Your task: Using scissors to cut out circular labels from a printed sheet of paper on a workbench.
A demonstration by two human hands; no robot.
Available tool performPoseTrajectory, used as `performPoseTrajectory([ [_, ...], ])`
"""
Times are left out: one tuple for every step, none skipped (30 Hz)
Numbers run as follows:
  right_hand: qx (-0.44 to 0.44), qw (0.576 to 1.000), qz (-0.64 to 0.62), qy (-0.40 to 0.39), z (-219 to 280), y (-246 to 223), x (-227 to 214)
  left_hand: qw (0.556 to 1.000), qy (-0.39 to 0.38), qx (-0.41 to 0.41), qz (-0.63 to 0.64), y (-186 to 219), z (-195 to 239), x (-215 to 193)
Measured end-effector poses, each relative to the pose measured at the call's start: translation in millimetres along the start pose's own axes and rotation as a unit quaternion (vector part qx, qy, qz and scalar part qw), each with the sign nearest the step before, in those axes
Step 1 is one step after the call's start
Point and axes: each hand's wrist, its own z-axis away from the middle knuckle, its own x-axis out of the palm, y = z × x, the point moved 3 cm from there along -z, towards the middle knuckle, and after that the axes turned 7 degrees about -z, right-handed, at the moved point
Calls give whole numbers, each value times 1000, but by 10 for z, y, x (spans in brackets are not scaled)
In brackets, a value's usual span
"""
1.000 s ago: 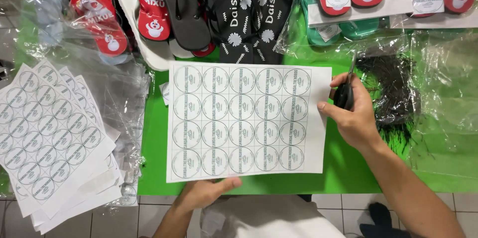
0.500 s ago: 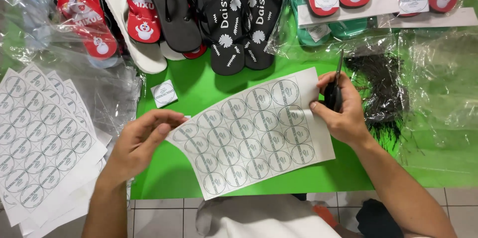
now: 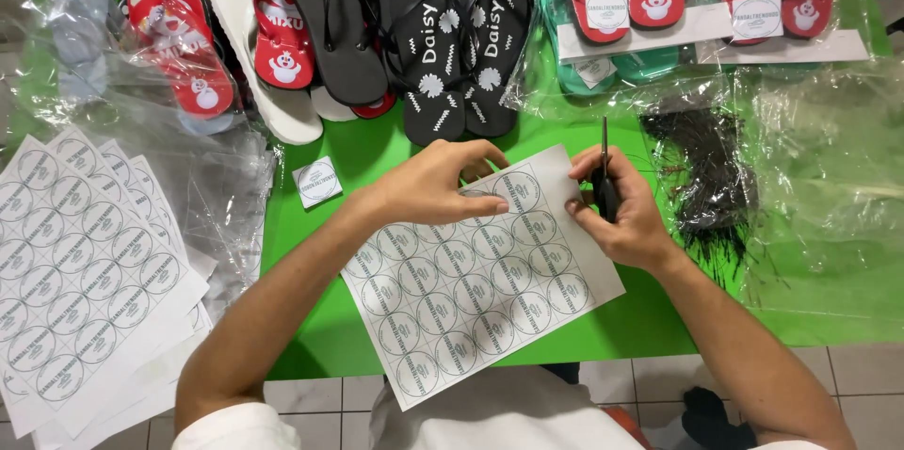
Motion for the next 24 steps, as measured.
performPoseTrajectory([
  [-1, 1000, 2, 0, -1, -9, 1, 1000, 1, 2, 0, -3, -43, 22],
  [-5, 1000, -6, -4, -3, -15, 7, 1000, -19, -3, 21, -13, -81, 57],
  [-8, 1000, -14, -8, -8, -18, 12, 998, -39, -9, 43, -24, -121, 92],
  [-8, 1000, -13, -9, -7, -6, -6, 998, -38, -8, 43, -78, -104, 96],
  [-8, 1000, -18, -14, -8, 7, -23, 997, -41, -17, 68, -137, -90, 104],
  [-8, 1000, -24, -19, -3, 23, -39, 994, -45, -27, 93, -197, -75, 113],
  [-7, 1000, -24, -19, -9, -44, -22, 994, -45, -27, 94, -201, -44, 68],
  [-13, 999, -25, -18, -22, -107, 6, 992, -29, -33, 121, -214, -1, 8],
  [-19, 999, -26, -18, -35, -169, 37, 988, -12, -39, 148, -229, 44, -53],
  [-18, 999, -28, -20, -28, -185, 21, 988, -10, -41, 149, -274, 93, -82],
  [-28, 999, 40, -2, -21, -207, -5, 984, 16, -43, 170, -321, 143, -126],
  [-39, 993, 107, 18, -13, -234, -37, 980, 41, -43, 191, -366, 184, -171],
  [-38, 993, 107, 16, -14, -226, -46, 980, 42, -44, 192, -486, 210, -171],
  [-33, 991, 127, 32, -9, -217, -65, 976, 61, -49, 202, -613, 238, -175],
  [-27, 987, 148, 49, -3, -211, -80, 972, 79, -54, 213, -741, 271, -180],
  [-27, 988, 148, 44, -1, -288, -63, 972, 82, -55, 215, -910, 279, -146],
  [-4, 989, 142, 49, 3, -355, -48, 967, 90, -52, 234, -1078, 294, -114],
  [18, 989, 136, 53, 7, -418, -29, 961, 99, -48, 252, -1249, 313, -83],
  [18, 989, 137, 48, 15, -415, -33, 960, 103, -49, 254, -1287, 335, -78],
  [34, 988, 145, 50, 2, -408, -47, 960, 109, -39, 256, -1318, 351, -88],
  [49, 986, 153, 51, -11, -402, -61, 959, 114, -29, 258, -1347, 368, -98],
  [49, 986, 155, 47, -19, -418, -44, 958, 118, -29, 260, -1405, 374, -88],
  [69, 984, 161, 38, -24, -423, -28, 958, 120, -27, 258, -1458, 380, -77],
  [87, 982, 167, 28, -48, -433, -12, 959, 124, -23, 254, -1511, 381, -85],
])
